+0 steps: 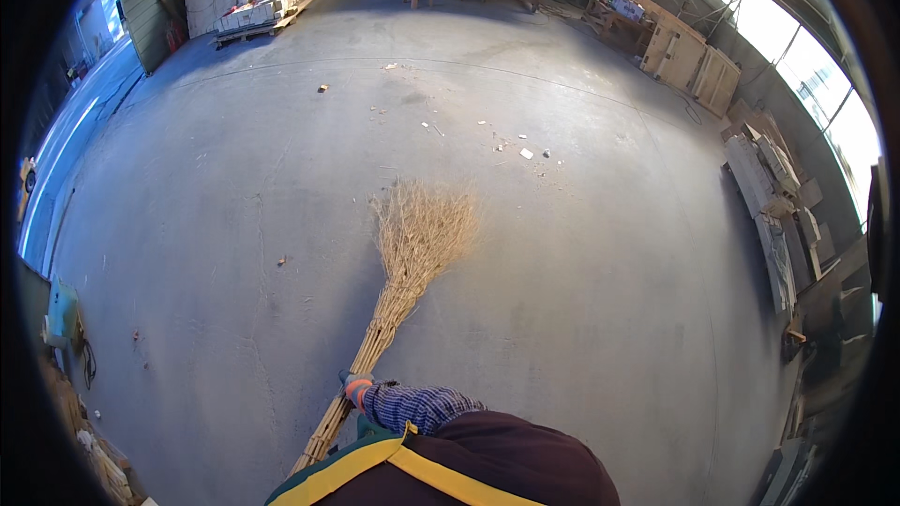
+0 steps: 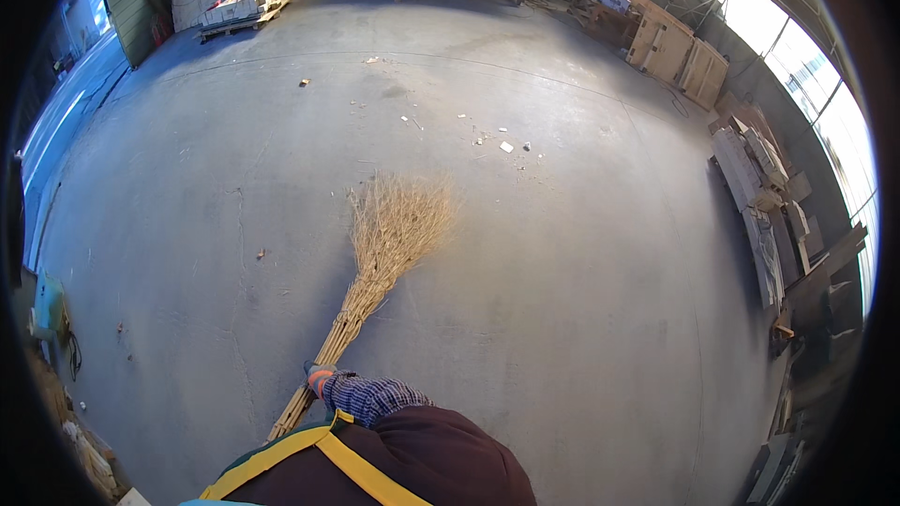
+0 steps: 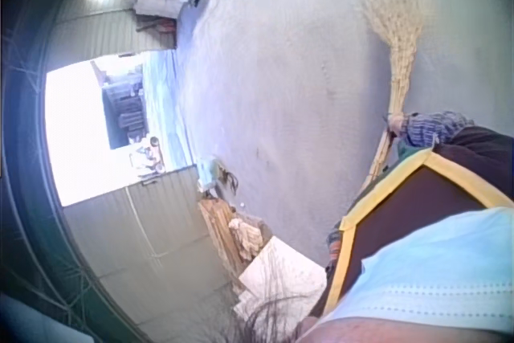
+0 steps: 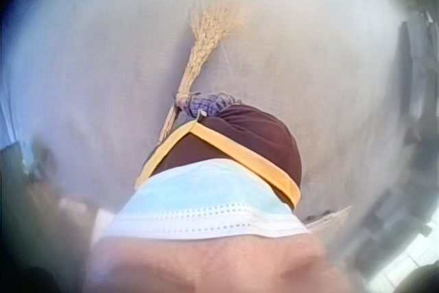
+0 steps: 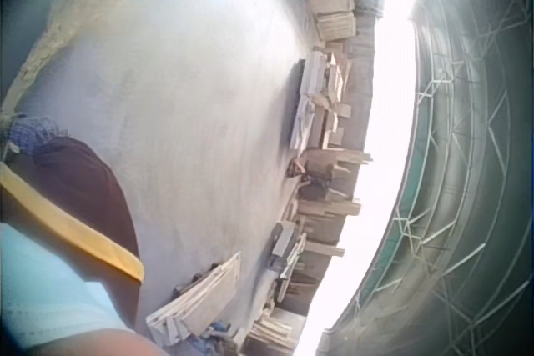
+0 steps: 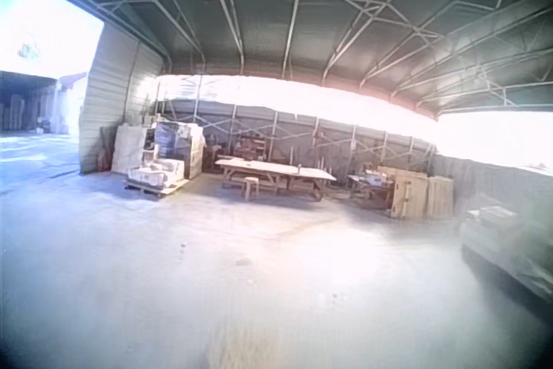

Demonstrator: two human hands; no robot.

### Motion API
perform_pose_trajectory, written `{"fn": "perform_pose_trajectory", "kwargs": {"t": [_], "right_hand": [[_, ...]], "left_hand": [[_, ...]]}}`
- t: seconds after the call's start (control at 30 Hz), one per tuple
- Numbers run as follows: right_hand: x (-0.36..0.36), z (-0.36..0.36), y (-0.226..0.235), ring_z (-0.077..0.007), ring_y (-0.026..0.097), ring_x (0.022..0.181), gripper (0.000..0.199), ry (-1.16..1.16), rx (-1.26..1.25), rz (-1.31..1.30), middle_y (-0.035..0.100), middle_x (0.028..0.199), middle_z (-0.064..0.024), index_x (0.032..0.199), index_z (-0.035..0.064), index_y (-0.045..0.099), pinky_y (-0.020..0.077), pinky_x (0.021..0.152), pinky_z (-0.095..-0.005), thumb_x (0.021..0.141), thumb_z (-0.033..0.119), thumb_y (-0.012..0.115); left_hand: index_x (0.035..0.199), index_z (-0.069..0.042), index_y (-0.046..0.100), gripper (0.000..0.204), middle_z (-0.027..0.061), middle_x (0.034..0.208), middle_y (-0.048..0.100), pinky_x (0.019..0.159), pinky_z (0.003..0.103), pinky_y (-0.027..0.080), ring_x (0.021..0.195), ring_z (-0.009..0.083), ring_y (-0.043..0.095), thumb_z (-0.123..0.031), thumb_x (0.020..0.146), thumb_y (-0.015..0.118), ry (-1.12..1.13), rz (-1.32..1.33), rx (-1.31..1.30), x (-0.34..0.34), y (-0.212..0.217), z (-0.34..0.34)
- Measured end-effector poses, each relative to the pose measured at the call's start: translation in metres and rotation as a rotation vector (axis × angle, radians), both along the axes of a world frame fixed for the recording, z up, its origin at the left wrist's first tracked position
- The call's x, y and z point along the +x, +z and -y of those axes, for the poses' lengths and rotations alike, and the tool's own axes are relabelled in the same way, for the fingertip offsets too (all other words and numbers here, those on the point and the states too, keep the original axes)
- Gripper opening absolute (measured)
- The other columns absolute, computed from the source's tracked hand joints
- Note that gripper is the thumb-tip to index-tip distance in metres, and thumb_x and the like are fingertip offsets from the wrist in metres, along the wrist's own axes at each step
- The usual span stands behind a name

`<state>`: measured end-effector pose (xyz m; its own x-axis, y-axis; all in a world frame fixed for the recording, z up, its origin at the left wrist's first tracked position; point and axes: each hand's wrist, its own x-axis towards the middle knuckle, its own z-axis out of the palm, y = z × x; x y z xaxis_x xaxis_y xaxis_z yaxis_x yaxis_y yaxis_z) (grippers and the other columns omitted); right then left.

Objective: The person sweeps a concrete floor in a workshop using a traditional straw broom. They move debris and dust across the floor in broad strokes, navigating around stacked materials and a workbench.

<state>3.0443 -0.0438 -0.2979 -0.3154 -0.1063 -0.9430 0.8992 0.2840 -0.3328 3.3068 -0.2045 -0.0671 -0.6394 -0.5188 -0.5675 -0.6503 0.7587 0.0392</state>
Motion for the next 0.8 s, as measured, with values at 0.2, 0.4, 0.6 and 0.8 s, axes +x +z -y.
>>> {"fn": "perform_pose_trajectory", "kwargs": {"t": [0.2,0.4,0.6,0.8], "right_hand": [[-0.029,-0.05,0.03,-0.0302,0.061,0.09,0.059,-0.296,0.211,-0.121,0.063,0.1,-0.0184,0.111,-0.0021,0.057,0.0467,0.069,-0.0431,0.073,0.041,0.071],[-0.093,-0.163,0.023,-0.0273,0.06,0.067,0.058,-0.488,0.332,-0.219,0.064,0.085,-0.0154,0.103,-0.0036,0.059,0.0465,0.059,-0.0421,0.07,0.04,0.077],[-0.158,-0.298,0.031,-0.0268,0.061,0.086,0.053,-1.078,-0.213,-0.146,0.063,0.103,-0.0144,0.118,0.0009,0.054,0.0514,0.08,-0.0402,0.082,0.038,0.066],[-0.18,-0.377,0.002,-0.0248,0.055,0.101,0.067,-0.73,0.057,0.089,0.056,0.117,-0.0178,0.124,0.001,0.05,0.0458,0.086,-0.0352,0.084,0.054,0.057]], "left_hand": [[0.09,-0.013,0.068,0.034,0.012,0.085,0.067,0.068,0.041,0.05,0.075,0.0305,0.064,-0.033,0.063,0.071,-0.019,0.018,0.048,0.073,-0.075,0.049],[0.09,-0.01,0.067,0.037,0.0134,0.084,0.066,0.068,0.042,0.049,0.074,0.0307,0.063,-0.032,0.061,0.072,-0.268,-0.146,0.019,-0.034,0.016,-0.017],[0.081,-0.013,0.065,0.032,0.0086,0.078,0.064,0.064,0.039,0.048,0.073,0.0282,0.061,-0.03,0.056,0.075,-0.48,-0.176,-0.084,-0.251,0.097,-0.147],[0.076,-0.014,0.065,0.026,0.0083,0.075,0.064,0.063,0.036,0.048,0.069,0.0268,0.061,-0.032,0.06,0.074,-0.559,-0.198,-0.105,-0.317,0.117,-0.216]]}}
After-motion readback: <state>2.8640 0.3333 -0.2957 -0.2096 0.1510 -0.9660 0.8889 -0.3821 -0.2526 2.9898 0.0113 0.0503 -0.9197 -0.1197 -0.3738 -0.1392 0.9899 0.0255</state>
